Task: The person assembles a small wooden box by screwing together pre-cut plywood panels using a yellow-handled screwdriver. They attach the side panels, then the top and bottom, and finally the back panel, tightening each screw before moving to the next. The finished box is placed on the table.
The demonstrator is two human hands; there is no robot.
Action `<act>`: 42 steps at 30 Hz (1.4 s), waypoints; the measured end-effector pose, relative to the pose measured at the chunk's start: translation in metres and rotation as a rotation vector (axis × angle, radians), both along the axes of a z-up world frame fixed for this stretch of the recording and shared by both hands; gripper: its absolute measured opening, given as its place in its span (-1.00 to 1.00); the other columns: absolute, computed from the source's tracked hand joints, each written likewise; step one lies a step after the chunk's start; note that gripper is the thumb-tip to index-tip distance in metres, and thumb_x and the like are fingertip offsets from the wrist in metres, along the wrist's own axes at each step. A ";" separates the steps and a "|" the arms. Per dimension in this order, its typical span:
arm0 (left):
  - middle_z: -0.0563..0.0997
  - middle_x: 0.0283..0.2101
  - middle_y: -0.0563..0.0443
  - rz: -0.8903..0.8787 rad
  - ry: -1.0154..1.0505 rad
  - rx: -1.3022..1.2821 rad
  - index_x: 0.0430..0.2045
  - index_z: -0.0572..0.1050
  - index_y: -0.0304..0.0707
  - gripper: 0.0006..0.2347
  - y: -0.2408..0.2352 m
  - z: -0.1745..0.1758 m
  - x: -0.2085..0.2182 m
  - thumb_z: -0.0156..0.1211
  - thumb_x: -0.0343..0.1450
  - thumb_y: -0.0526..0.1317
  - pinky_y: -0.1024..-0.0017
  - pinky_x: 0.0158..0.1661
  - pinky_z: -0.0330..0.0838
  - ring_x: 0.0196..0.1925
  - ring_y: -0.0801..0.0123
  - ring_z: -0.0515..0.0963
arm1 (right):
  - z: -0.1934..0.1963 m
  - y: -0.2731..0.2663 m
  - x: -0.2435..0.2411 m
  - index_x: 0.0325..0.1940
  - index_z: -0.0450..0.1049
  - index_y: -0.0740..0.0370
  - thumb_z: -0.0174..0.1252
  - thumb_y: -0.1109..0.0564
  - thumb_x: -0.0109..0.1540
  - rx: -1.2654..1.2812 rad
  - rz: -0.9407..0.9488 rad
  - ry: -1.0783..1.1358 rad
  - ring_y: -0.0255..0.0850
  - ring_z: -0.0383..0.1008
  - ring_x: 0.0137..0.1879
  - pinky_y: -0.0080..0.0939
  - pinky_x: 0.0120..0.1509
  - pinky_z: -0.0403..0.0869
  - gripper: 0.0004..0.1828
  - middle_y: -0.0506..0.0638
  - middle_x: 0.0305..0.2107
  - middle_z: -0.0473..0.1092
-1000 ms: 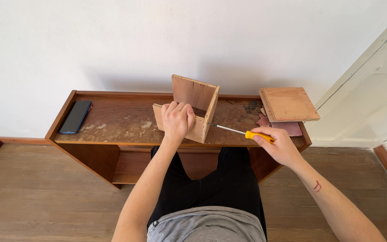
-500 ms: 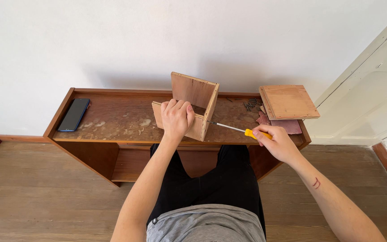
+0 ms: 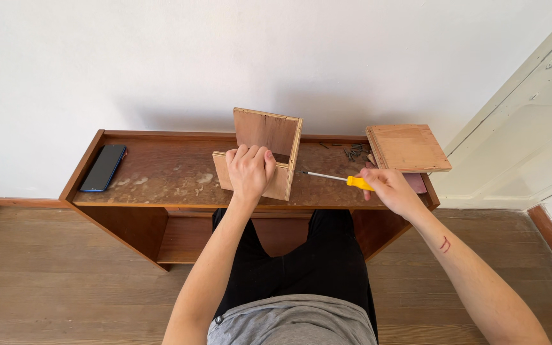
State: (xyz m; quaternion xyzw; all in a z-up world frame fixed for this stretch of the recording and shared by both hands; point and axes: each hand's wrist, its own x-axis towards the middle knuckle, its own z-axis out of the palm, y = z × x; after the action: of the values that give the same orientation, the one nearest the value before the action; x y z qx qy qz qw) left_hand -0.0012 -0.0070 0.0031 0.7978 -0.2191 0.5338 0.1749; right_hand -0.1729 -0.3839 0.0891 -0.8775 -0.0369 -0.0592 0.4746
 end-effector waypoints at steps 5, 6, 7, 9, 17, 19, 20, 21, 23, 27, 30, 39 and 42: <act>0.53 -0.47 0.10 -0.021 0.064 0.030 -0.54 0.44 0.13 -0.63 0.009 0.010 -0.004 0.06 0.76 -0.01 0.23 0.02 0.47 -0.26 0.20 0.66 | -0.004 -0.005 0.009 -0.14 0.86 0.05 0.30 -0.08 0.61 -0.112 0.004 0.015 -0.22 0.48 -0.32 -0.16 -0.10 0.48 -0.64 -0.02 -0.57 0.58; 0.53 -0.47 0.10 -0.018 0.065 0.031 -0.54 0.44 0.13 -0.63 0.010 0.014 -0.006 0.06 0.76 -0.01 0.23 0.02 0.47 -0.26 0.20 0.66 | 0.000 -0.005 0.006 -0.14 0.86 0.05 0.30 -0.08 0.61 -0.111 0.007 0.015 -0.22 0.48 -0.32 -0.16 -0.10 0.48 -0.64 -0.02 -0.57 0.58; 0.58 -0.50 0.11 -0.031 0.110 0.062 -0.57 0.48 0.14 -0.60 0.012 0.019 -0.010 0.08 0.76 0.00 0.23 0.02 0.49 -0.28 0.19 0.70 | 0.005 -0.004 0.002 0.01 0.84 0.08 0.42 -0.04 0.55 -0.121 0.021 -0.011 -0.21 0.55 -0.18 -0.14 0.04 0.53 -0.80 0.01 -0.40 0.66; 0.62 -0.53 0.11 -0.044 0.159 0.094 -0.60 0.51 0.15 -0.57 0.018 0.031 -0.019 0.11 0.77 0.01 0.22 0.03 0.52 -0.30 0.18 0.74 | 0.010 -0.001 -0.004 0.16 0.83 0.11 0.53 0.01 0.48 -0.129 0.036 -0.033 -0.19 0.63 -0.05 -0.13 0.18 0.58 -0.78 0.04 -0.24 0.74; 0.76 -0.50 0.04 -0.092 0.366 0.196 -0.58 0.69 0.07 -0.51 0.024 0.061 -0.035 0.07 0.79 0.06 0.16 0.02 0.56 -0.25 0.10 0.84 | 0.013 0.006 -0.019 -0.03 0.81 0.10 0.07 -0.09 0.72 -0.151 0.112 0.115 -0.16 0.44 -0.31 -0.12 -0.05 0.52 -0.53 0.00 -0.61 0.51; 0.76 -0.50 0.04 -0.084 0.363 0.204 -0.57 0.69 0.07 -0.51 0.024 0.063 -0.037 0.06 0.79 0.06 0.14 0.02 0.55 -0.25 0.09 0.84 | 0.026 0.014 -0.024 0.09 0.83 0.09 0.27 -0.04 0.62 -0.162 0.089 0.061 -0.15 0.55 -0.19 -0.11 0.06 0.56 -0.72 0.05 -0.43 0.66; 0.76 -0.50 0.03 -0.074 0.362 0.212 -0.57 0.70 0.07 -0.51 0.024 0.063 -0.039 0.05 0.79 0.05 0.12 0.02 0.54 -0.24 0.08 0.83 | 0.032 0.018 -0.026 0.21 0.84 0.09 0.48 0.00 0.52 -0.174 0.069 0.007 -0.15 0.66 -0.07 -0.09 0.16 0.60 -0.77 0.10 -0.25 0.80; 0.76 -0.50 0.03 -0.073 0.363 0.210 -0.57 0.70 0.07 -0.51 0.024 0.063 -0.038 0.05 0.79 0.05 0.12 0.02 0.54 -0.24 0.08 0.83 | 0.028 0.015 -0.023 0.21 0.84 0.09 0.48 0.00 0.52 -0.175 0.071 0.007 -0.15 0.66 -0.07 -0.09 0.16 0.60 -0.77 0.10 -0.25 0.80; 0.76 -0.49 0.04 -0.069 0.376 0.205 -0.56 0.69 0.07 -0.51 0.024 0.061 -0.037 0.03 0.79 0.06 0.12 0.04 0.52 -0.23 0.08 0.82 | 0.018 0.010 -0.018 0.31 0.75 0.11 0.60 0.04 0.42 -0.166 0.074 0.016 -0.05 0.67 0.04 0.06 0.25 0.60 -0.61 0.15 -0.12 0.79; 0.74 -0.52 0.08 -0.050 0.348 0.194 -0.58 0.68 0.10 -0.52 0.021 0.057 -0.035 0.04 0.78 0.06 0.16 0.03 0.51 -0.25 0.13 0.81 | 0.020 0.014 -0.016 -0.13 0.81 0.08 0.09 -0.18 0.69 -0.167 0.094 0.119 -0.05 0.56 -0.25 -0.05 0.02 0.56 -0.47 0.06 -0.50 0.69; 0.74 -0.51 0.08 -0.042 0.350 0.189 -0.57 0.67 0.12 -0.53 0.021 0.054 -0.034 0.05 0.77 0.06 0.16 0.04 0.51 -0.25 0.12 0.81 | 0.011 0.009 -0.016 0.12 0.84 0.07 0.38 -0.08 0.56 -0.172 0.078 0.066 -0.17 0.61 -0.03 -0.07 0.17 0.60 -0.75 0.09 -0.26 0.77; 0.71 -0.54 0.11 -0.044 0.311 0.160 -0.61 0.63 0.11 -0.53 0.019 0.049 -0.031 0.06 0.76 0.04 0.19 0.03 0.51 -0.29 0.14 0.80 | 0.012 0.008 -0.019 0.01 0.87 -0.06 0.22 -0.06 0.65 -0.155 0.042 0.046 -0.20 0.58 -0.26 -0.16 -0.01 0.56 -0.68 -0.04 -0.50 0.70; 0.70 -0.54 0.10 -0.051 0.299 0.145 -0.62 0.62 0.12 -0.52 0.018 0.047 -0.029 0.06 0.77 0.05 0.20 0.04 0.52 -0.28 0.16 0.79 | 0.031 0.015 -0.021 0.21 0.85 0.05 0.59 0.01 0.44 -0.171 0.027 -0.056 -0.15 0.68 -0.07 -0.11 0.17 0.61 -0.73 0.07 -0.23 0.80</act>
State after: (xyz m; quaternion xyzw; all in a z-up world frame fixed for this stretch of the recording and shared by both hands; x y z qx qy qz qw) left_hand -0.0307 0.0111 0.0504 0.8731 -0.2488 0.3872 0.1610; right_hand -0.1942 -0.3688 0.1197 -0.9122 -0.0666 -0.0739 0.3975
